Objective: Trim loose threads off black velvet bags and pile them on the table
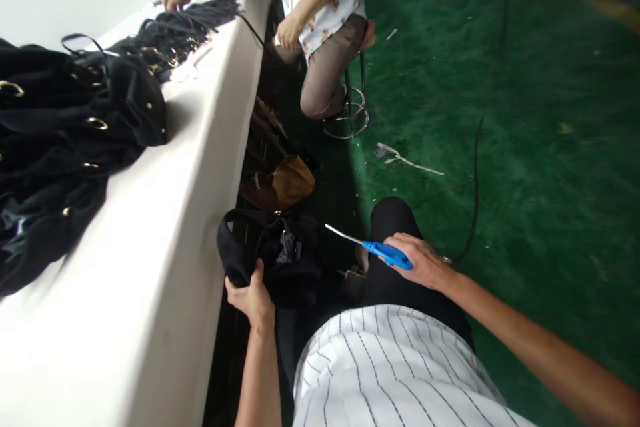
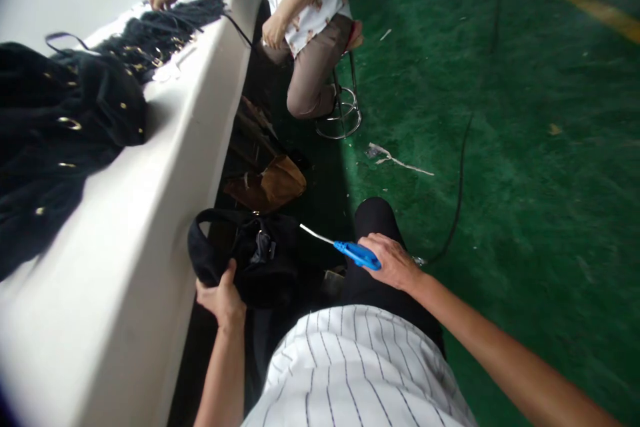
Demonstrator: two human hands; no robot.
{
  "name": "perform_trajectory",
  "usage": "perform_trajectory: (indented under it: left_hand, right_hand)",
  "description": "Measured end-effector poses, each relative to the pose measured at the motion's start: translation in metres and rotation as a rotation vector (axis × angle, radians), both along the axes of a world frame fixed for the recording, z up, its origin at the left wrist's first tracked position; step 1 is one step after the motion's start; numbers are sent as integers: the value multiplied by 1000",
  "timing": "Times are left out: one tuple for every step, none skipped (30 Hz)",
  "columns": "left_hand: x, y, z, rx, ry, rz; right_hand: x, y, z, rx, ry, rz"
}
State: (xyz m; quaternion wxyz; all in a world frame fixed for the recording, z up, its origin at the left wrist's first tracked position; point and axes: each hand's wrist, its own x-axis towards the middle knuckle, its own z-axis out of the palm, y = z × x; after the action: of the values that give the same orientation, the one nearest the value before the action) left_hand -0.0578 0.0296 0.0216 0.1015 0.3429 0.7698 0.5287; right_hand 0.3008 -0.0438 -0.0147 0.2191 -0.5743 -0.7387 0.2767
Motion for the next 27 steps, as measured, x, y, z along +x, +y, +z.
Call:
perform_trajectory:
  left_hand:
    - [0,1,-1,-8,-16,1]
    - [0,2,-3,-14,-25,0]
    - [0,1,-3,-14,-31,-4]
    - [0,0,-4,-7,-36,-7]
    - [0,-1,-5,3,-42,-8]
    - [1,-2,-5,14,-49,-8]
    - [2,-4,-4,22,-54,-7]
    - [3,-5,-4,23,-56,-8]
    - [4,-7,-3,19,-53,-10]
    - [4,-9,-3,12,-47,-14]
    - [5,-11,-2,3,-35,-19]
    - [4,-12,-2,-8,-18,-24]
    - [3,-14,-2,-22,5,-29]
    - [1,-16,-3,-37,30,-35]
    - [-1,-18,-4,-52,50,-38]
    - [-5,-20,-7,-65,63,-34]
    - [-8,-22,-9,-71,60,-23]
    - [-11,-23,-12,-70,41,-6]
    - [-15,-24,-15,-63,9,13]
    - [-18,-26,-18,-52,-28,27]
    - [-20,-27,-20,-40,-59,33]
    - [-22,-27,-22,-35,-76,36]
    - [-23,-28,-23,-33,-76,36]
    - [-23,-29,-23,-36,-62,33]
    - [-23,-29,-23,-43,-41,27]
    - [-23,-30,-22,-52,-20,19]
    - [-22,-30,-21,-60,-1,10]
  right_hand:
    - [-6,-6,8,-22,-15,10]
    - [-12,-12,17,-42,-36,19]
    - [-18,-18,24,-63,-57,31]
    - [-24,-22,30,-85,-72,42]
    - [-30,-26,34,-109,-81,57]
    - [-36,-28,35,-135,-86,74]
    - [-39,-28,35,-158,-92,91]
    - [-42,-28,33,-175,-105,99]
    - [-43,-26,30,-180,-123,95]
    - [-42,-24,27,-178,-143,81]
    - [-40,-20,24,-171,-163,59]
    - [-38,-17,21,-160,-180,30]
    - [-35,-14,20,-146,-195,-3]
    - [-31,-10,19,-132,-209,-35]
    - [-28,-8,20,-119,-218,-61]
    - [-25,-5,21,-108,-225,-77]
    - [-23,-3,23,-101,-229,-84]
    - [-21,-1,24,-98,-234,-83]
    - [-21,-1,26,-104,-241,-76]
    - [-21,0,27,-119,-255,-73]
    - [-23,-1,28,-138,-273,-78]
    - [-26,-2,29,-155,-289,-86]
    - [-30,-4,31,-165,-297,-91]
    - [-35,-7,32,-169,-294,-79]
    - [-41,-10,32,-169,-283,-41]
    - [-46,-13,33,-167,-265,19]
    - [-51,-15,32,-169,-248,89]
